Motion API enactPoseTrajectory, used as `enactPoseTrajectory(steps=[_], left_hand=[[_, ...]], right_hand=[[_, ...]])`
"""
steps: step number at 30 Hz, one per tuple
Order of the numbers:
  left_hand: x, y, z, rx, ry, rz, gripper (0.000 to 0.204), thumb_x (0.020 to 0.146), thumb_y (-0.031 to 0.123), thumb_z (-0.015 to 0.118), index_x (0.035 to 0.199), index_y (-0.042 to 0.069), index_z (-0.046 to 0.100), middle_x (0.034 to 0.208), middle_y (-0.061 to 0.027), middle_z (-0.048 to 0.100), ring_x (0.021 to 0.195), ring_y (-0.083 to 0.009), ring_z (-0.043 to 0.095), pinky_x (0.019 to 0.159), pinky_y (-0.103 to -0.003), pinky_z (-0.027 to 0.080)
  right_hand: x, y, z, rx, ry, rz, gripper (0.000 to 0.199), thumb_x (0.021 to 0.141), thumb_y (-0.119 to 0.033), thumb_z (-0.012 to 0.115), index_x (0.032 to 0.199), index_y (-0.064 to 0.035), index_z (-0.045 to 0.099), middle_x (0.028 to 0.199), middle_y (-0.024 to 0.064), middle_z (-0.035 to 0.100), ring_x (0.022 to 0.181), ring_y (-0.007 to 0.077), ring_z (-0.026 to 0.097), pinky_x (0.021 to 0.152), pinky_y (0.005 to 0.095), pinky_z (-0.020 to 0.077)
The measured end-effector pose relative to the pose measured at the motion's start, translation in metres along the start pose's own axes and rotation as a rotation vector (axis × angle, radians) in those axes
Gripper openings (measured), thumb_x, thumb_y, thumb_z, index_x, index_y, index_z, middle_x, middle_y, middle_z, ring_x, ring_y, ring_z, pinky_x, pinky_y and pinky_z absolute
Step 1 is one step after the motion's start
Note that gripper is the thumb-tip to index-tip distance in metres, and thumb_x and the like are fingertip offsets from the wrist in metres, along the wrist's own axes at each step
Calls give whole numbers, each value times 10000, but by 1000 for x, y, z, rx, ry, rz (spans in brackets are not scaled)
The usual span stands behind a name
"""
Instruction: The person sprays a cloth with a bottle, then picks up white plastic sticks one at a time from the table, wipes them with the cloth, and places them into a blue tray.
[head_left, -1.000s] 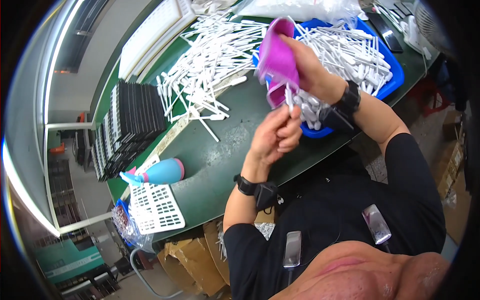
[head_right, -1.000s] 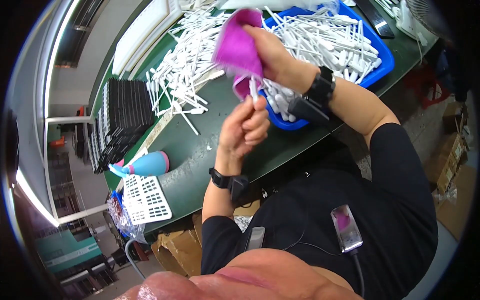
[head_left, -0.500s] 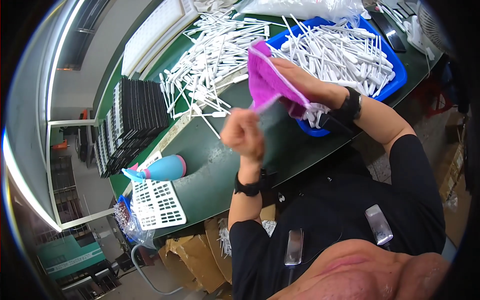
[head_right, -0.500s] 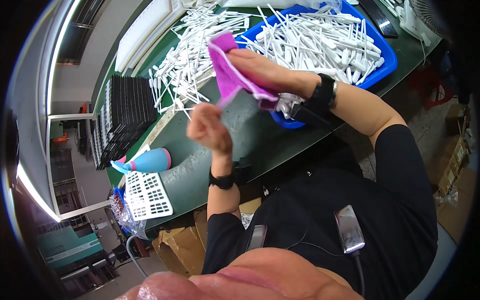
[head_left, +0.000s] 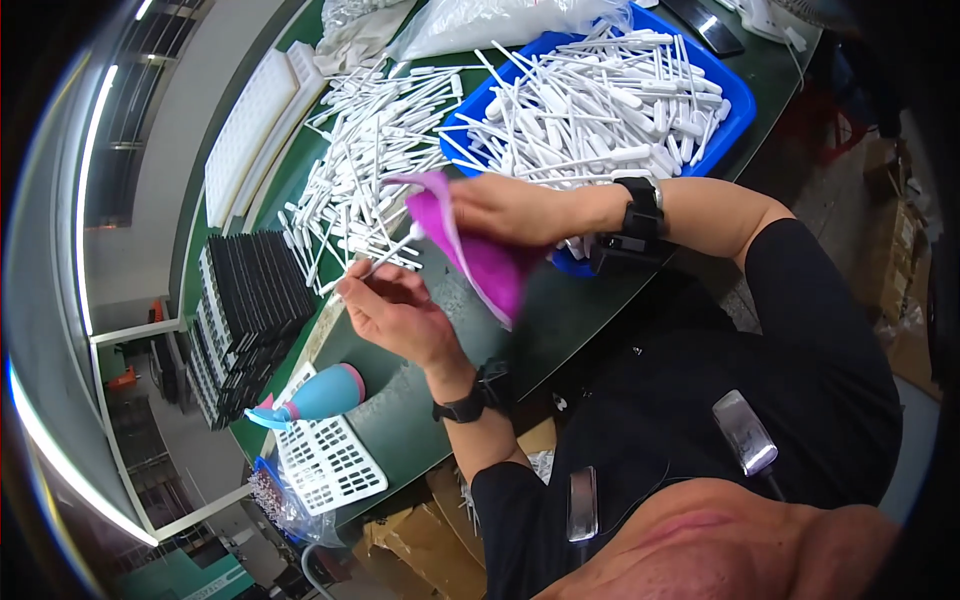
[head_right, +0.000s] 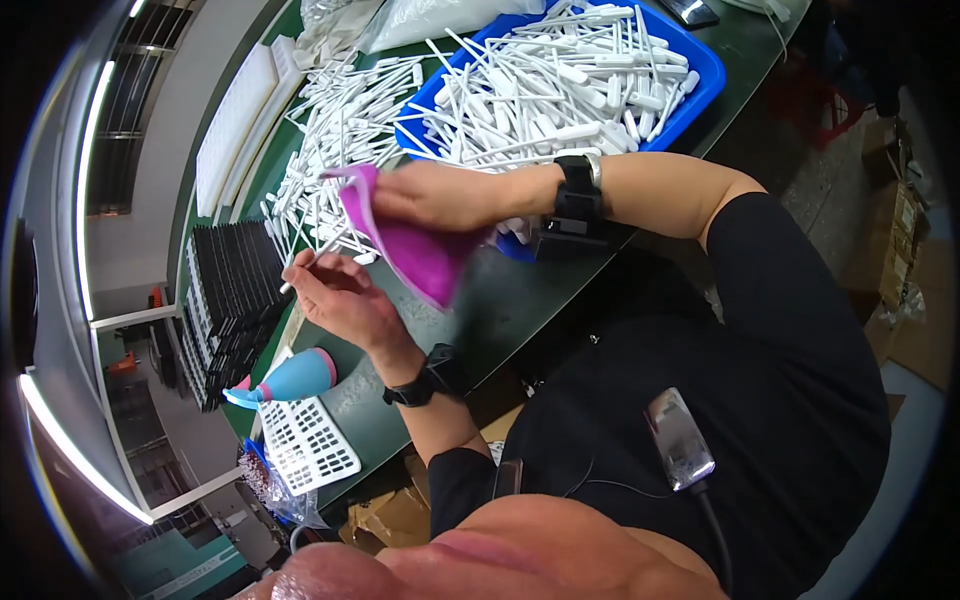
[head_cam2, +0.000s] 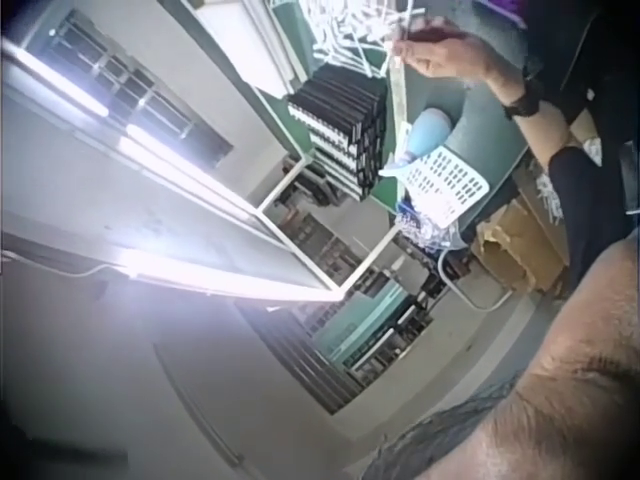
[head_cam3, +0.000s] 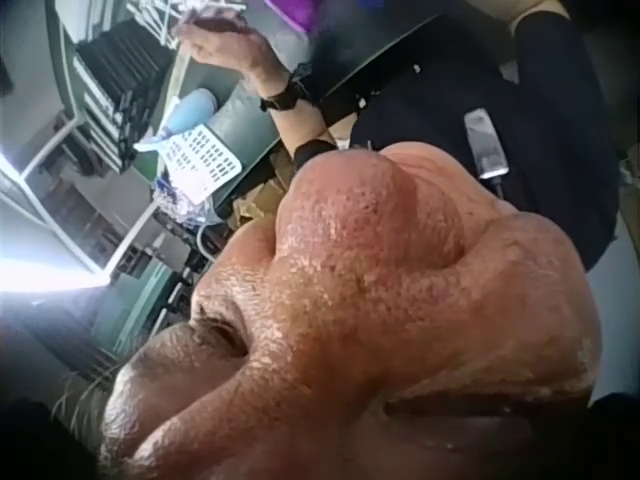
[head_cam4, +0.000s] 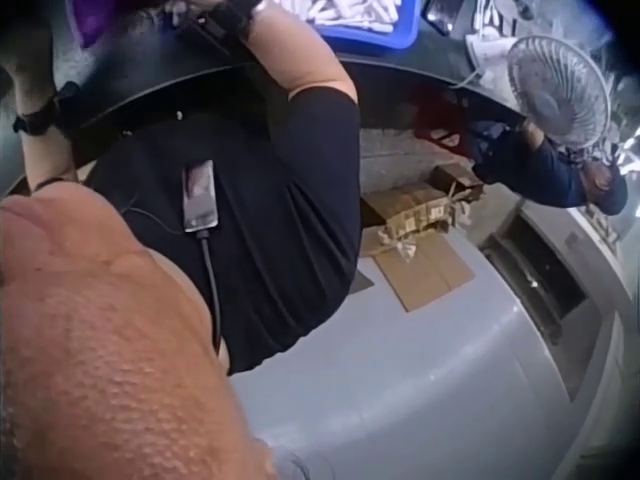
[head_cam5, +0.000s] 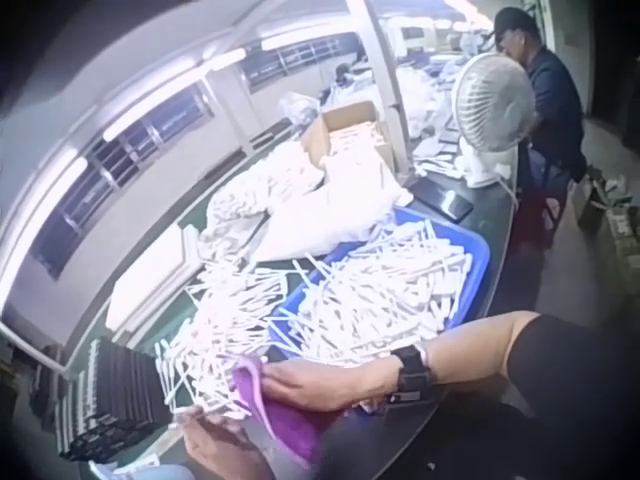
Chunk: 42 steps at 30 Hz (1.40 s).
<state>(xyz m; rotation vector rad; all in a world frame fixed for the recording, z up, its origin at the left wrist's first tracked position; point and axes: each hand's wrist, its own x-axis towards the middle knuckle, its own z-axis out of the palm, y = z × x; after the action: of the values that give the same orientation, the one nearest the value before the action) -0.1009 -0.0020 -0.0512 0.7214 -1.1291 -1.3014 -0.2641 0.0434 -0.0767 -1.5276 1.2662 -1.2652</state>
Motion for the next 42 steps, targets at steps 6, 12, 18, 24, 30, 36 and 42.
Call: enactPoseTrajectory(steps=[6, 12, 18, 24, 30, 36, 42], left_hand=[[-36, -9, 49, 169, -128, 499, 345, 959, 324, 371, 900, 7, 492, 659, -58, 541, 481, -111, 506, 356, -186, 348], [44, -29, 51, 62, -353, -354, 273, 923, 287, 429, 831, 57, 542, 610, -13, 469, 467, -98, 453, 381, -228, 289], [31, -70, 97, 178, -809, -447, 304, 907, 303, 467, 840, 24, 565, 590, -31, 528, 492, -99, 509, 401, -219, 349], [33, -67, 61, 646, -618, 181, 263, 859, 264, 508, 793, 24, 595, 586, -110, 581, 548, -239, 581, 491, -335, 429], [59, -33, -73, 1545, -216, 235, 238, 821, 295, 557, 849, 80, 654, 749, -123, 643, 699, -318, 610, 637, -383, 468], [72, -32, -124, 1712, -124, 47, 287, 812, 344, 568, 841, 71, 651, 782, -127, 649, 761, -316, 618, 691, -376, 468], [74, -30, -120, 1493, -164, -22, 313, 815, 367, 582, 863, 64, 644, 779, -107, 655, 738, -270, 630, 680, -337, 469]], right_hand=[[-10, 12, -26, 319, 270, -247, 370, 911, -317, 478, 1153, -38, 498, 1037, 92, 593, 932, 165, 586, 764, 288, 479], [-18, 24, -77, 667, 229, -518, 540, 851, -328, 575, 1288, -70, 388, 1211, 104, 504, 1104, 202, 510, 921, 328, 433], [-24, 47, -79, 730, 128, -364, 557, 866, -313, 548, 1318, -49, 359, 1279, 112, 468, 1146, 216, 482, 965, 344, 397], [-24, 55, -78, 255, 199, -353, 537, 873, -232, 551, 1326, -42, 333, 1259, 114, 480, 1127, 210, 497, 944, 320, 418], [-18, 62, -74, -43, 298, -343, 519, 877, -186, 551, 1324, -51, 324, 1237, 111, 493, 1109, 208, 507, 925, 310, 434], [-14, 59, -57, -183, 284, -394, 517, 887, -206, 540, 1328, -43, 324, 1246, 118, 485, 1103, 183, 512, 934, 303, 431], [-21, 40, -54, 66, 235, -278, 509, 871, -202, 565, 1308, -50, 352, 1220, 97, 499, 1078, 172, 519, 919, 298, 439]])
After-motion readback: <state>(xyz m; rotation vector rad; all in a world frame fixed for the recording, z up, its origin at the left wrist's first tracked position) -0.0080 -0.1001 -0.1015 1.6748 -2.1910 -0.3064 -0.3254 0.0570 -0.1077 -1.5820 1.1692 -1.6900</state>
